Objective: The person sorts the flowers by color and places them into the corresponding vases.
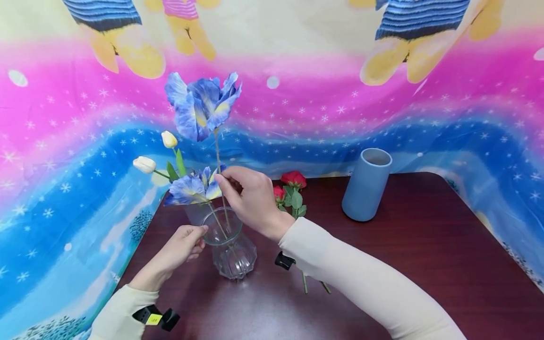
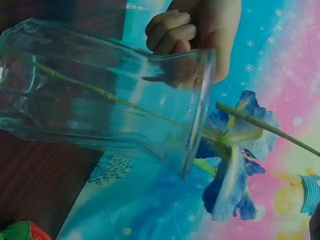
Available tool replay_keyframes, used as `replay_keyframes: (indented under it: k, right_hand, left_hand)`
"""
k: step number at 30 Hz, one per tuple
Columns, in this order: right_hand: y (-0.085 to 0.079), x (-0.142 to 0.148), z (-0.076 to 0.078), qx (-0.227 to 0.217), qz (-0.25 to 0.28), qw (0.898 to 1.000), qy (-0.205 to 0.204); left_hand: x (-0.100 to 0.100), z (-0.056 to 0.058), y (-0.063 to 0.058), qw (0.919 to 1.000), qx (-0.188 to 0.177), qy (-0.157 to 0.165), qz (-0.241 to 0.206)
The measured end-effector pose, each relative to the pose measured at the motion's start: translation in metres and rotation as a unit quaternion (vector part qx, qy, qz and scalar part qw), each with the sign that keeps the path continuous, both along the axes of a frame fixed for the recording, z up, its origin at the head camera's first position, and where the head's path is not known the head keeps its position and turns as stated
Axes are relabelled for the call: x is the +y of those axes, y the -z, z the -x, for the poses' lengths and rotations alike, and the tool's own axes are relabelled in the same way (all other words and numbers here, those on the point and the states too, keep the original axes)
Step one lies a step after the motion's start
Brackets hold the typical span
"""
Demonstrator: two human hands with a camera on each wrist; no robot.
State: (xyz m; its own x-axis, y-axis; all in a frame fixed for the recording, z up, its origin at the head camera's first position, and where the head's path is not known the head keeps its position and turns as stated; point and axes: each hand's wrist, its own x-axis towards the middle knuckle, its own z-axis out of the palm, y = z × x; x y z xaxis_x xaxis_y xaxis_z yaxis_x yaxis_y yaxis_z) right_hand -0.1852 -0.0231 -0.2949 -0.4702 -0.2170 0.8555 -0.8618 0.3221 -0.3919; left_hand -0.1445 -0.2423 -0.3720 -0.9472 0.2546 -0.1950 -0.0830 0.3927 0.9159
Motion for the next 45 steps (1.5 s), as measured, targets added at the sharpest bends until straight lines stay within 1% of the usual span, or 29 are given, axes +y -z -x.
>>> replay_keyframes:
  k: [5,16,24,27,32,36,41,45]
  right_hand:
    - [0.008,-0.005,0.001,0.007,-0.020,1.000,0.020]
    - [0.038,-0.007,0.000,0.021,-0.078,0.996,0.044]
    - [0.059,-0.007,-0.005,0.003,-0.116,0.992,0.040]
    - [0.064,-0.007,-0.007,-0.010,-0.141,0.989,0.039]
    - [0.070,-0.006,-0.011,-0.026,-0.183,0.981,0.050]
    - [0.073,-0.005,-0.012,-0.022,-0.208,0.976,0.064]
    - [0.070,-0.006,-0.014,-0.023,-0.234,0.970,0.065]
    - [0.066,-0.006,-0.016,-0.036,-0.263,0.962,0.059]
  left_hand:
    - [-0.001,0.001,0.001,1.0000,0.000,-0.003,0.006]
    - [-0.001,0.002,0.002,1.0000,0.000,-0.003,0.004]
    - [-0.001,0.002,0.002,1.0000,-0.004,0.000,0.003]
    - [-0.002,0.002,0.002,1.0000,-0.001,0.005,0.003]
    - [-0.002,0.002,0.002,1.0000,-0.001,0.005,0.006]
    - [-0.001,0.000,0.000,1.0000,-0.001,0.005,0.004]
    - [-0.002,-0.001,-0.001,0.9999,0.003,0.013,-0.006]
    - [-0.002,-0.001,0.000,0.9998,0.007,0.016,-0.012]
